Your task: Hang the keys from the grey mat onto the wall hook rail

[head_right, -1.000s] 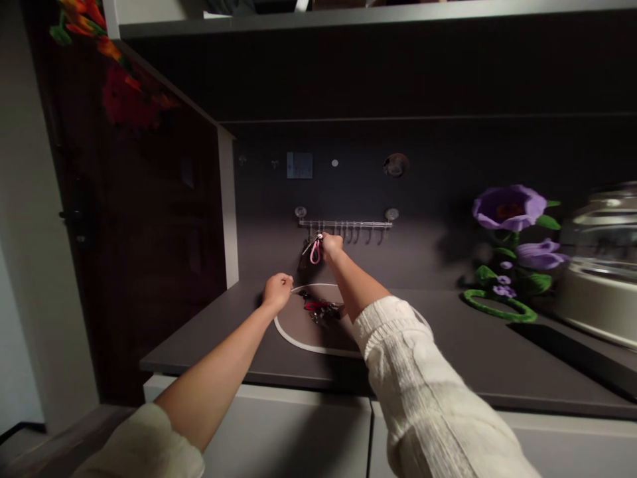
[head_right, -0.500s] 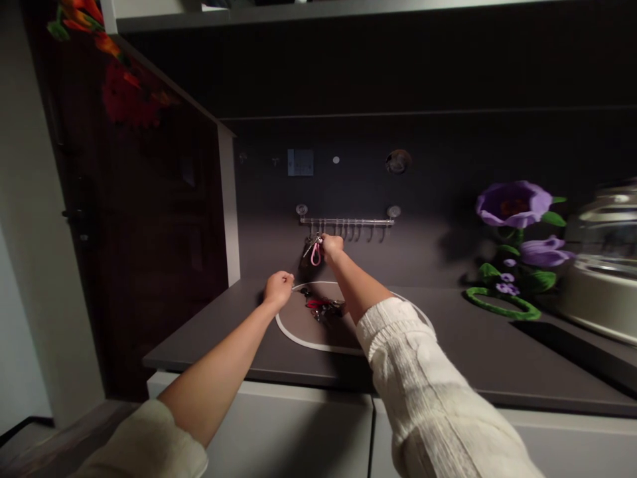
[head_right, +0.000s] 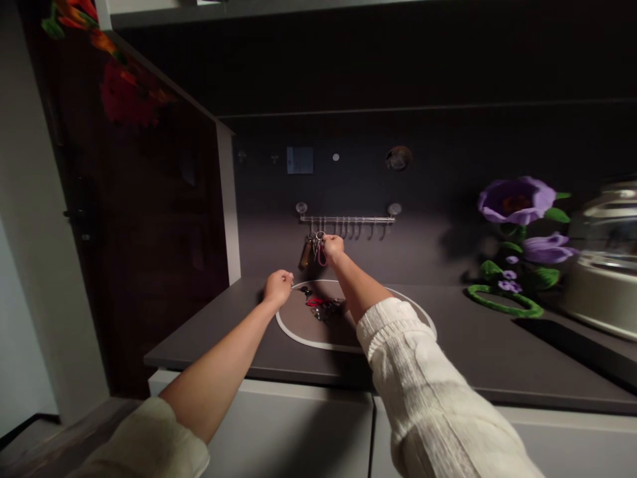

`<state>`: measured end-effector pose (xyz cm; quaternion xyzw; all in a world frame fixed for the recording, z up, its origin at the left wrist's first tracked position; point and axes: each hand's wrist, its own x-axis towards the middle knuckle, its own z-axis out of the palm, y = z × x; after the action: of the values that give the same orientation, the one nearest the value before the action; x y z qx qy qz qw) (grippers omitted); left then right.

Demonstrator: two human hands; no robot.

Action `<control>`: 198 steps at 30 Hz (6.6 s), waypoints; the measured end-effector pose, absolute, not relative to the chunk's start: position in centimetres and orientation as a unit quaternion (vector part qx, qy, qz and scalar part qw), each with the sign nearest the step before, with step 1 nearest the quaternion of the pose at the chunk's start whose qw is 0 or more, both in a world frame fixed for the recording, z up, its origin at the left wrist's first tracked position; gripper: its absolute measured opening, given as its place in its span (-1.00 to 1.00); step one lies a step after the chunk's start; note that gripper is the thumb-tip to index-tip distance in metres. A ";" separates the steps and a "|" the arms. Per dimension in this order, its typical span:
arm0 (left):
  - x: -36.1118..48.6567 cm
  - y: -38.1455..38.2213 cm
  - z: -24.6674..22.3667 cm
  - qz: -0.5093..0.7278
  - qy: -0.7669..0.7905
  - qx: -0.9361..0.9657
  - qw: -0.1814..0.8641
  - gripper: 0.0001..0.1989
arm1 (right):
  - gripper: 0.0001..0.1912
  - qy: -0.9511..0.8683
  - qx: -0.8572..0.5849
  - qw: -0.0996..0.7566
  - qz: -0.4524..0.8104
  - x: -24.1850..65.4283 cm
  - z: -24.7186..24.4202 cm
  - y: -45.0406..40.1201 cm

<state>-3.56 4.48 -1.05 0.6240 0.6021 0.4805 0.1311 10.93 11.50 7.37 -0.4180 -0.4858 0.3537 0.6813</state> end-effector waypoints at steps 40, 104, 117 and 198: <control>-3.2 3.3 -1.2 0.179 0.512 0.834 -0.101 -0.72 | -0.81 -0.777 -0.559 0.286 0.038 13.3 0.7 2.1; -1.7 2.3 -0.2 0.531 0.393 0.715 0.229 -0.89 | -0.86 -0.721 -0.409 0.473 0.299 13.0 0.6 1.7; -2.0 3.3 -1.1 0.510 0.438 0.728 0.137 -0.82 | -0.87 -0.675 -0.366 0.527 0.364 13.7 0.2 2.8; -1.7 2.4 -1.3 0.301 0.535 0.789 -0.013 -0.78 | -0.88 -0.472 -0.467 0.630 0.404 13.8 7.7 9.1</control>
<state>-1.66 2.39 -1.33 0.7890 0.5352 0.3013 -0.0133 13.77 9.08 7.68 -0.4667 -0.4720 0.4036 0.6298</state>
